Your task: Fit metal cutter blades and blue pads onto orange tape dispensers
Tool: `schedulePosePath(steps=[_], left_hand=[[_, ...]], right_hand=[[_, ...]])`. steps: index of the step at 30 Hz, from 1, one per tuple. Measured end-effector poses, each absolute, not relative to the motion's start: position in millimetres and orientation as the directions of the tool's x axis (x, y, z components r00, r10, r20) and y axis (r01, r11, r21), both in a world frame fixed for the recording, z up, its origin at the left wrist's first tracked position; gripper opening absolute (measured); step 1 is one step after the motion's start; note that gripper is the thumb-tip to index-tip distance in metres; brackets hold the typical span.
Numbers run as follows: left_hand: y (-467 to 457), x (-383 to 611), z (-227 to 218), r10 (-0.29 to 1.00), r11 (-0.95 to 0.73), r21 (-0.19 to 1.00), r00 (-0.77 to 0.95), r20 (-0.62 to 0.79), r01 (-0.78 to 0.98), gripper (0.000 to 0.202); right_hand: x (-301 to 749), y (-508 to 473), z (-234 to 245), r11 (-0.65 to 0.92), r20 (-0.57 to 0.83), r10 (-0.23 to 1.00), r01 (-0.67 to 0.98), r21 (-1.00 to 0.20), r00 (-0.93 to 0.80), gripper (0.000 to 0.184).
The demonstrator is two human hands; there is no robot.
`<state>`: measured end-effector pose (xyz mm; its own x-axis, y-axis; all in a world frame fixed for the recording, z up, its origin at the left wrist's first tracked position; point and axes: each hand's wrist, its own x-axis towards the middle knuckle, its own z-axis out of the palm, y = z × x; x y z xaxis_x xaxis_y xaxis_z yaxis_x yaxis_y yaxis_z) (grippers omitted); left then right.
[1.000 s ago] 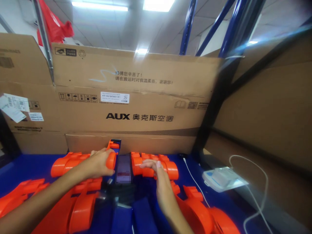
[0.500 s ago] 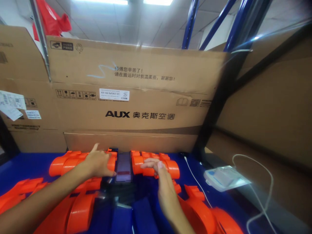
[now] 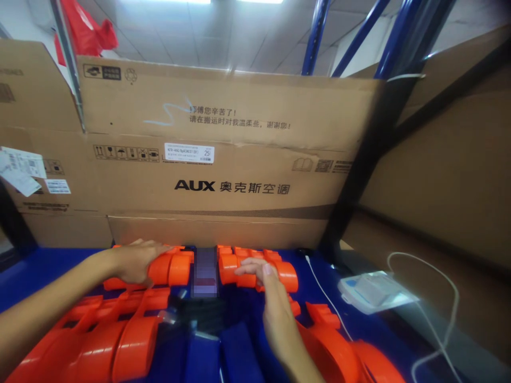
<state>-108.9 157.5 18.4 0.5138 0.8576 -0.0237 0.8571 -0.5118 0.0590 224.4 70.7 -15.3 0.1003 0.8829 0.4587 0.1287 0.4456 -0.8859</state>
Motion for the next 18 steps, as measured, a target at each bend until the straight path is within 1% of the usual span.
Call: schedulePosePath(steps=[3, 6, 12, 15, 18], left_hand=[[158.0, -115.5, 11.7, 0.847, -0.523, 0.102, 0.530, -0.044, 0.846, 0.087], [159.0, -114.8, 2.9, 0.852, -0.515, 0.118, 0.522, -0.036, 0.849, 0.086], [152.9, -116.8, 3.3, 0.859, -0.509, 0.141, 0.511, 0.023, 0.849, 0.098], [149.0, -117.0, 12.0, 0.844, -0.535, 0.163, 0.529, 0.083, 0.829, 0.097], [144.7, -113.8, 23.7, 0.830, -0.558, 0.193, 0.539, 0.143, 0.807, 0.093]], right_hand=[[224.8, 71.0, -13.7, 0.449, 0.462, 0.882, 0.126, -0.884, 0.098, 0.061], [225.4, 72.2, -12.0, 0.448, 0.465, 0.879, 0.150, -0.881, 0.109, 0.062], [224.8, 74.5, -11.6, 0.440, 0.462, 0.878, 0.166, -0.882, 0.126, 0.062], [225.0, 74.3, -11.5, 0.443, 0.465, 0.876, 0.172, -0.880, 0.127, 0.063], [225.6, 74.4, -11.8, 0.447, 0.473, 0.871, 0.184, -0.875, 0.131, 0.062]])
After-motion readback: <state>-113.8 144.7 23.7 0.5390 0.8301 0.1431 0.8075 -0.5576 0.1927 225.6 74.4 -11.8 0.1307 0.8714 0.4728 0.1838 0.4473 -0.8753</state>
